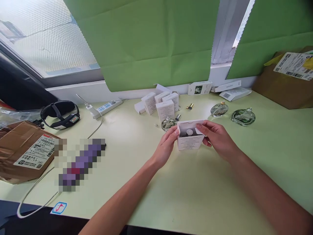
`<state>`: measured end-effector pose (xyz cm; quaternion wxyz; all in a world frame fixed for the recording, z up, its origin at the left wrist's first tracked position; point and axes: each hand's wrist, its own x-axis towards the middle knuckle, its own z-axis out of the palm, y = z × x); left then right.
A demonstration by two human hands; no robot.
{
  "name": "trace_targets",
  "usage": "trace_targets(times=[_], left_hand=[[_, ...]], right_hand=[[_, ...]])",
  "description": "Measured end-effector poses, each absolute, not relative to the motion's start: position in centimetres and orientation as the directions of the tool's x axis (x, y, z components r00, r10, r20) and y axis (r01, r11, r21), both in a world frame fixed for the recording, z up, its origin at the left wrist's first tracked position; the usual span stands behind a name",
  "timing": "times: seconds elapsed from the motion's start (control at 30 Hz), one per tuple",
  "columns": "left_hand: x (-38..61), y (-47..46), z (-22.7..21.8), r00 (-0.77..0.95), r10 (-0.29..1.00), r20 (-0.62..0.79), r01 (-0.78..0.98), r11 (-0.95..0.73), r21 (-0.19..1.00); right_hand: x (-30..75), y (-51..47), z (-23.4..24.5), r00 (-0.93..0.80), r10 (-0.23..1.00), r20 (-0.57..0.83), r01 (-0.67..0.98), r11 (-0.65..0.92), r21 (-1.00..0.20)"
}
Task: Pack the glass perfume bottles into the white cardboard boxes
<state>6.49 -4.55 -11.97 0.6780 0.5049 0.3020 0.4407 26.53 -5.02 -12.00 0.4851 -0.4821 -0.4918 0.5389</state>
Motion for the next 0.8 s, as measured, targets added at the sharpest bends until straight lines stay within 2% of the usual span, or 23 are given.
trace_targets(times=[0.17,0.47,0.6,0.8], left_hand=[[6.7,-4.7,-12.1,0.445,0.895,0.023,-0.29,0.12,0.95],[6.4,-4.5,-11.8,0.403,0.914,0.038,-0.211,0.053,0.976],[6.4,-4.5,-11.7,0.385,0.922,0.047,-0.158,0.015,0.987],[6.4,-4.6,-11.6,0.368,0.928,0.052,-0.143,0.002,0.99]], right_hand=[[26.2,-5.1,-12.0,-0.013,1.0,-0.019,-0.06,-0.02,-0.998],[26.6,-5.2,-11.4,-0.113,0.993,-0.024,-0.047,-0.029,-0.998],[26.8,-5.3,-11.2,-0.099,0.995,0.029,-0.081,0.021,-0.996],[26.9,-5.6,-10.9,-0.084,0.995,0.046,-0.037,0.043,-0.998]])
